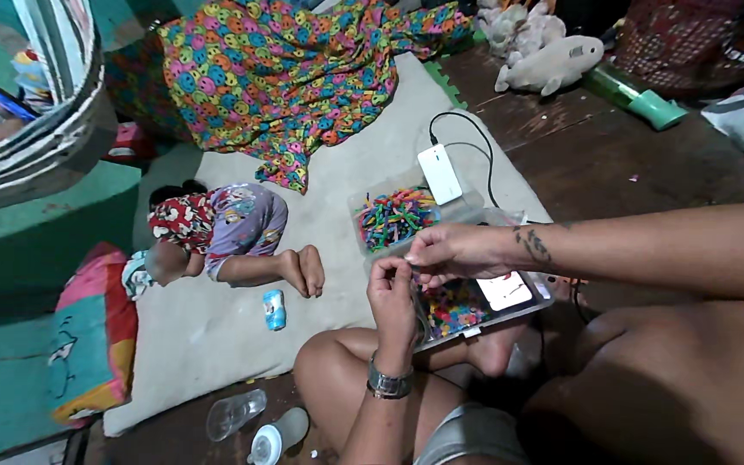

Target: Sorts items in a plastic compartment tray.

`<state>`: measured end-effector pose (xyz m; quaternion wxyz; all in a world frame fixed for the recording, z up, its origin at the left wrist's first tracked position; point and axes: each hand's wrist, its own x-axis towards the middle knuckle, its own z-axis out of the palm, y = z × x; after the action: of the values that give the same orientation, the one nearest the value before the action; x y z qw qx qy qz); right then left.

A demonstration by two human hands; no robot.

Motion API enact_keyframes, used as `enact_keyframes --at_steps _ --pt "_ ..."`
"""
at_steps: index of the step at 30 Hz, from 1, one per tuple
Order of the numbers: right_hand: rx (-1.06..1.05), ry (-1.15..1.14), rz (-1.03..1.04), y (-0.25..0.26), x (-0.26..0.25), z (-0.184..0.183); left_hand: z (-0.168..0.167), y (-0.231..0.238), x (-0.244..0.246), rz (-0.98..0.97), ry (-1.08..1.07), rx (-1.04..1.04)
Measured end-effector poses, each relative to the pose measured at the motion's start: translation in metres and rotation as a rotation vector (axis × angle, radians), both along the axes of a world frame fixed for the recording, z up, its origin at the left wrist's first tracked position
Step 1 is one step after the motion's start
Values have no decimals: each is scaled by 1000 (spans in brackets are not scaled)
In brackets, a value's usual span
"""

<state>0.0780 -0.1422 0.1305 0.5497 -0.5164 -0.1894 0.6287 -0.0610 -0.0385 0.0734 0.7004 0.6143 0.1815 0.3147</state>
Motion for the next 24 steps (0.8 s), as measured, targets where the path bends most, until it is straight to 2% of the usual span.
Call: enact_keyframes --at_steps 6,10,13,18,24 --pt "40 3 51 2 1 -1 10 2 -5 -107 -33 -163" --pt "44 35 105 3 2 -3 7 4 -8 -138 -56 -133" --pt "39 23 106 2 5 -3 3 5 -9 -131 -69 -40" --pt "19 -96 131 2 4 -2 -3 4 -10 -87 -97 235" --pt "-15 -248 120 6 -1 -1 -5 3 -9 -52 -87 386"
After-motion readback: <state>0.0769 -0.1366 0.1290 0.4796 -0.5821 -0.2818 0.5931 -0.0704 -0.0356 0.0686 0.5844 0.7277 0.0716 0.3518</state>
